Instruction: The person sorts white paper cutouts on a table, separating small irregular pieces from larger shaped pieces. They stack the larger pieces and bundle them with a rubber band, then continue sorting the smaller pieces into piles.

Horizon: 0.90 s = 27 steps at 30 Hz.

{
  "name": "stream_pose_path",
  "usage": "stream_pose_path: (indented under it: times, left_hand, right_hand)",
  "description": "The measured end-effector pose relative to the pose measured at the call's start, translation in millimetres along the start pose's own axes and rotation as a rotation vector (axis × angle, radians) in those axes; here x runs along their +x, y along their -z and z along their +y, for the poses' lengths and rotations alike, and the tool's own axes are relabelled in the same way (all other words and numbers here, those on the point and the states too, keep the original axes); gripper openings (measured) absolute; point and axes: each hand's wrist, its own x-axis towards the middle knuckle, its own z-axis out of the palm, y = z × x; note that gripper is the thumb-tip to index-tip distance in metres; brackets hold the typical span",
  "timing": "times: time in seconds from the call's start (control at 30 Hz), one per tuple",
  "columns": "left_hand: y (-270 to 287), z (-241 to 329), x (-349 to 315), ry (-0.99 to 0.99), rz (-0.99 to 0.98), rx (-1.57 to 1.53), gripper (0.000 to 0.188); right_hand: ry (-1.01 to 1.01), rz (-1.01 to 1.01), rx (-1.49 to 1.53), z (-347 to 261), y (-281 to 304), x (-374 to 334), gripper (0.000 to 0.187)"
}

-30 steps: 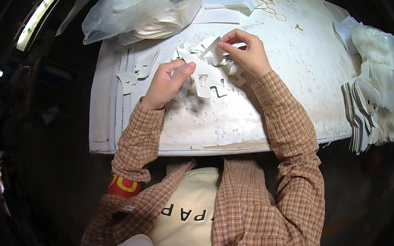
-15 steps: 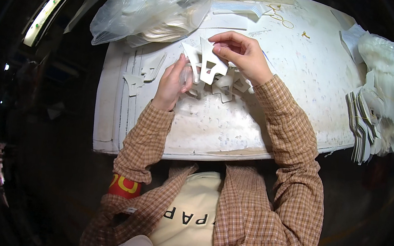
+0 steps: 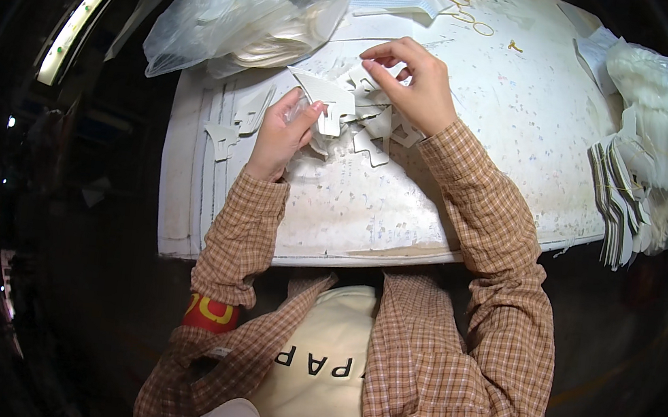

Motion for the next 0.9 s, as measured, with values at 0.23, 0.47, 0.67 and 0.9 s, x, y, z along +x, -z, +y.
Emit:
stream_pose_path:
  times: [0.23, 0.47, 0.67, 0.9]
  left_hand:
    - [79.5, 12.2, 1.2, -0.096, 0.317, 0.080, 0.019]
    - [167.3, -5.4, -34.0, 0.034, 0.593, 0.382, 0.023]
    - [171.7, -36.2, -43.2, 0.001, 0.716, 1.158, 0.024]
    - [156.3, -36.9, -86.9, -0.321, 0.679, 1.085, 0.018]
  right_hand:
    - [-0.015, 0.277, -0.102, 32.3, 37.9, 12.7, 0.011]
    - [-0.047, 0.304, -0.059, 35.5, 47.9, 8.2, 0.013]
    - [-0.045, 0.272, -0.064, 38.9, 46.1, 8.0, 0.014]
    - [-0.132, 0.261, -0.151, 53.3, 88.9, -13.1, 0.015]
